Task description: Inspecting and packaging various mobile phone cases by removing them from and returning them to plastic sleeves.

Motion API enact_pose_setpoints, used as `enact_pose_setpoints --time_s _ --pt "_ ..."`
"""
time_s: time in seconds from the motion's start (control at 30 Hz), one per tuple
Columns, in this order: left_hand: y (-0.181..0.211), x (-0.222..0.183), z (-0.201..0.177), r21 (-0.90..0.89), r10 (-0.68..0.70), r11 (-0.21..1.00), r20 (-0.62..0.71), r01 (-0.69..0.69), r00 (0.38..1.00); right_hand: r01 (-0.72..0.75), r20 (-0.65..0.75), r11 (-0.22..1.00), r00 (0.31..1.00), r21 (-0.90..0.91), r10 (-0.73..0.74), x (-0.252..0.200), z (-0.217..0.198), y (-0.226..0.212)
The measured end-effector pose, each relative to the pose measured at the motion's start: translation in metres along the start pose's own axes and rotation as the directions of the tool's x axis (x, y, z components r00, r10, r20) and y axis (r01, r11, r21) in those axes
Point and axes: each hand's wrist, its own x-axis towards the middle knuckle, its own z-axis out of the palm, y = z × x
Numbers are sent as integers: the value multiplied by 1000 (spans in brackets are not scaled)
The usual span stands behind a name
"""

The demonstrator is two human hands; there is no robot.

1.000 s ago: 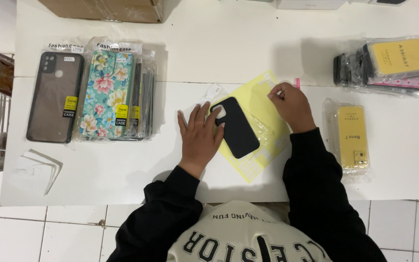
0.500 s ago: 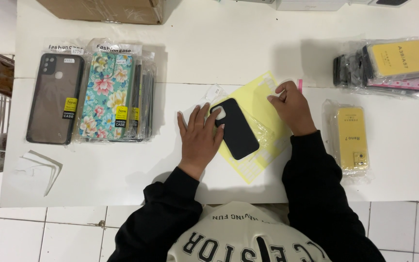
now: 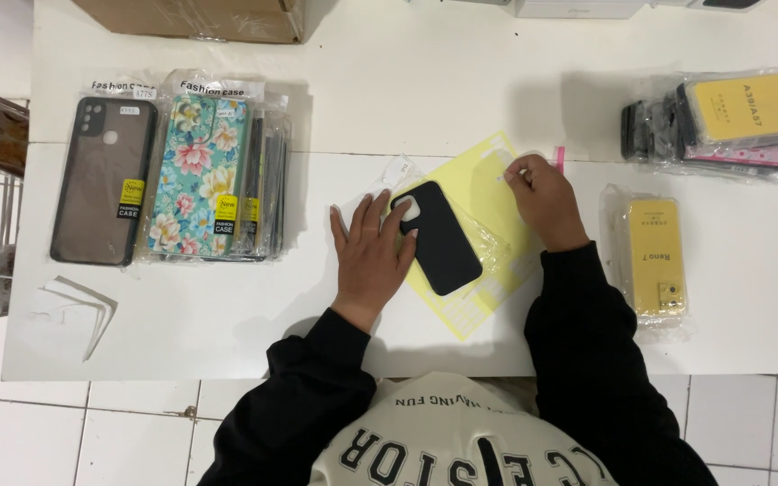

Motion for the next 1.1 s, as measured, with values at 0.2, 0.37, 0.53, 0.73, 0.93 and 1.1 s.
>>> enact_pose_setpoints --time_s 0.2,0.37,0.53,0.73,0.93,1.1 --pt "0 -2 -8 -157 69 983 -162 -95 984 74 0 980 997 182 -75 0 -1 2" --pt "-13 -2 6 -231 212 903 -491 -361 845 203 -37 966 979 160 -200 -27 -16 -62" --pt "-14 1 10 -312 230 848 -514 -430 826 394 -54 909 913 -134 -404 -68 16 -110" --pt "-15 0 14 -356 180 847 -507 -394 843 340 -16 920 937 -194 -350 -85 51 -106" --pt "-13 -1 13 -321 197 862 -499 -391 844 323 -42 936 942 -140 -332 -83 55 -103" --pt "-11 -2 10 -381 153 873 -378 -304 913 349 -120 933 926 -88 -358 -80 48 -108"
